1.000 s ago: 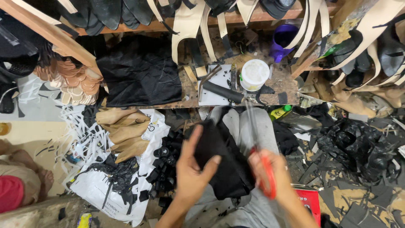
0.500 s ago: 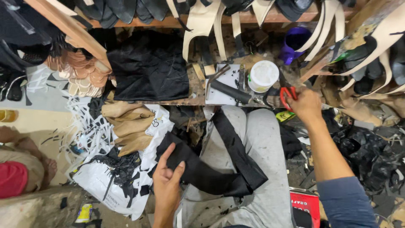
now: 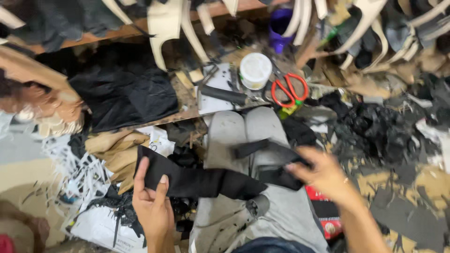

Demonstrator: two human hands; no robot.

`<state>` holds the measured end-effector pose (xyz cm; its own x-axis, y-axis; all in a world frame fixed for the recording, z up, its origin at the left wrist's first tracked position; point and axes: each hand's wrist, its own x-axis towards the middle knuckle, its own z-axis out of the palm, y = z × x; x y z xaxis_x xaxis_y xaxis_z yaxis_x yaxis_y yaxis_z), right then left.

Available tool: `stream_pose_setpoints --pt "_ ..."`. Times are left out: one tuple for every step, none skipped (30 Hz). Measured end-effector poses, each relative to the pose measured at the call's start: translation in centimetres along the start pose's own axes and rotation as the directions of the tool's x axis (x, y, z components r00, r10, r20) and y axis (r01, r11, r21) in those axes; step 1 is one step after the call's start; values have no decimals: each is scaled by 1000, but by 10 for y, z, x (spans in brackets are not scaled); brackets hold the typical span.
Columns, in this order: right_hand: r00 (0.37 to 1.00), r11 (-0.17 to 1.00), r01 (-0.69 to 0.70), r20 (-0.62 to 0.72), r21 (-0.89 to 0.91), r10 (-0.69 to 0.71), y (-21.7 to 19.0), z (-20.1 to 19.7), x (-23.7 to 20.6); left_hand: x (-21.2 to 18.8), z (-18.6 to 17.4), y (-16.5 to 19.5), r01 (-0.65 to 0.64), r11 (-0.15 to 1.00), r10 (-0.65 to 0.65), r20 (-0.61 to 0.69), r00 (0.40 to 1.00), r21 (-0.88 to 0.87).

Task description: The person cuts a long strip of black material into smaller pieces using red-handled scissors. They repeatedly measure, cut, and fold the material while seated in a cluttered workshop.

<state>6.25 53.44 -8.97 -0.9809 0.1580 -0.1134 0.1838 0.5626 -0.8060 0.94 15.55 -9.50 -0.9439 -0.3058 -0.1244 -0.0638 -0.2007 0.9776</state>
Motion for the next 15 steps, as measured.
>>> stream_pose_setpoints --pt "979 984 -179 -101 -4 178 13 -24 -16 2 4 1 -25 999 24 44 999 23" --pt "970 986 -149 -182 72 159 28 -45 -32 2 10 2 -47 998 43 87 995 43" --pt "954 984 -108 -262 140 142 43 -64 -49 0 15 2 -75 993 65 109 992 87" --pt "942 983 -150 -285 110 176 58 -77 -64 0 22 2 -109 986 93 129 987 123" --pt "932 981 -179 -307 77 194 73 -86 -73 2 31 1 -152 977 131 142 981 150" --pt "923 978 -204 -325 44 207 86 -92 -80 6 39 2 -180 977 156 187 970 118" --pt "915 958 -251 -288 137 281 97 -91 -85 9 46 1 -201 976 177 225 958 87" --pt "905 927 -299 -239 228 351 104 -84 -89 9 50 5 -220 974 198 258 946 59" --pt "893 884 -346 -179 315 413 110 -76 -93 10 52 8 -223 969 188 267 945 108" --pt "846 841 -526 -181 -129 501 110 -68 -100 11 54 12 -226 961 177 275 945 158" --pt "794 603 -586 -235 -541 560 107 -58 -107 13 57 15 -227 952 165 282 945 204" --pt "761 235 -515 -314 -824 567 103 -47 -106 14 61 19 -234 956 175 300 938 175" --pt "814 557 -565 -299 -610 499 98 -32 -99 14 64 24 -239 958 181 316 932 157" --pt "845 795 -523 -311 -308 435 90 -20 -95 11 69 27 -235 962 177 337 925 139" --pt "855 917 -396 -350 36 383 80 -8 -91 9 76 29 -239 963 179 359 916 128"
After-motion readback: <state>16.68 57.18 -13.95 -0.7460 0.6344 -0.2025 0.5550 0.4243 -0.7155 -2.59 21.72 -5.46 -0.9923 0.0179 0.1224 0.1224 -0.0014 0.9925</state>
